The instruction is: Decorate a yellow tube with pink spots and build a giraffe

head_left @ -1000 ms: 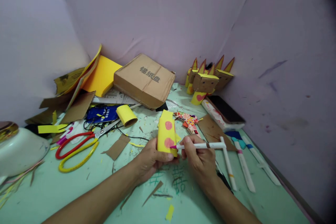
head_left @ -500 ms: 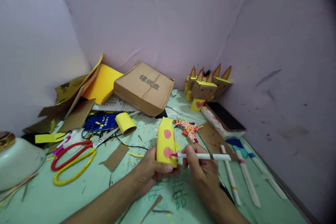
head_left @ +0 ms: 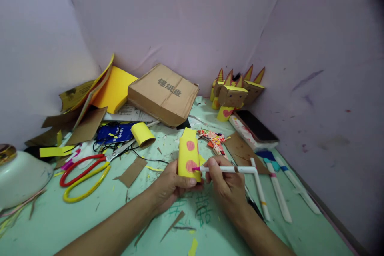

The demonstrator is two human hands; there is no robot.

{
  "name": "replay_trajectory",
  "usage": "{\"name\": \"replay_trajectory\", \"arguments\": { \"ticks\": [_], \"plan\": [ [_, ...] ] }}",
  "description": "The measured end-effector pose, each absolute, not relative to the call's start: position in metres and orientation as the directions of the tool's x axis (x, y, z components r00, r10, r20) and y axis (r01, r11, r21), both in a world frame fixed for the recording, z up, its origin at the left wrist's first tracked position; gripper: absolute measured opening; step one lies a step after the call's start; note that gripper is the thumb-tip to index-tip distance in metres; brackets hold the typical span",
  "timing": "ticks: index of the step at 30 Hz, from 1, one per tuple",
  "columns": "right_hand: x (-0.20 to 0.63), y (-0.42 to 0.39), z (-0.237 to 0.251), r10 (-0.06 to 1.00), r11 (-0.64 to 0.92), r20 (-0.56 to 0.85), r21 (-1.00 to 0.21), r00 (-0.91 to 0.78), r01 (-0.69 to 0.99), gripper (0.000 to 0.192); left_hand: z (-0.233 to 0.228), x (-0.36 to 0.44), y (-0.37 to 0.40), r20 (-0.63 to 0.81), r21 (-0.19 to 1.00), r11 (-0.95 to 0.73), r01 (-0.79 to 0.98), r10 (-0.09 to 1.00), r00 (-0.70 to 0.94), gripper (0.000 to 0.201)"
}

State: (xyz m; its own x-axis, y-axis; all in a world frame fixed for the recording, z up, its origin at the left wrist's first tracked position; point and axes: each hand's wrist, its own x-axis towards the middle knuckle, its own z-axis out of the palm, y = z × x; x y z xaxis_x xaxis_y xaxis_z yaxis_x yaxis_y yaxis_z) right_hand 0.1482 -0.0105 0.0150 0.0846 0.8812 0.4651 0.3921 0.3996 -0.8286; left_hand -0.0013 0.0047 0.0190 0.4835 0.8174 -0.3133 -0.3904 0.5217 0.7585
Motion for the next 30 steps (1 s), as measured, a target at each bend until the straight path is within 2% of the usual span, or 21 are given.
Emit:
{"name": "replay_trajectory", "arguments": {
  "ticks": [5, 11, 18, 30],
  "plan": [
    [0.1483, -0.0097, 0.0167, 0.874, 0.418, 0.483, -0.800, 0.048, 0.431, 0.035, 0.0185, -0.0010, 0.0041, -0.294, 0.759, 0.509, -0.405, 0.824, 0.485, 0.059],
    [0.1493, -0.0094, 0.0131, 0.875, 0.382, 0.466, -0.831, 0.132, 0.406, 0.034, 0.0179, -0.0016, 0.0045, -0.305, 0.754, 0.516, -0.407, 0.824, 0.478, 0.058],
    [0.1475, -0.0086, 0.0185, 0.859, 0.429, 0.509, -0.775, 0.055, 0.464, 0.036, 0.0177, -0.0006, 0.0048, -0.299, 0.748, 0.519, -0.413, 0.820, 0.488, 0.058],
    [0.1442, -0.0104, 0.0116, 0.894, 0.394, 0.446, -0.826, 0.040, 0.403, 0.034, 0.0195, 0.0012, 0.0042, -0.267, 0.746, 0.502, -0.437, 0.827, 0.495, 0.051]
  ]
}}
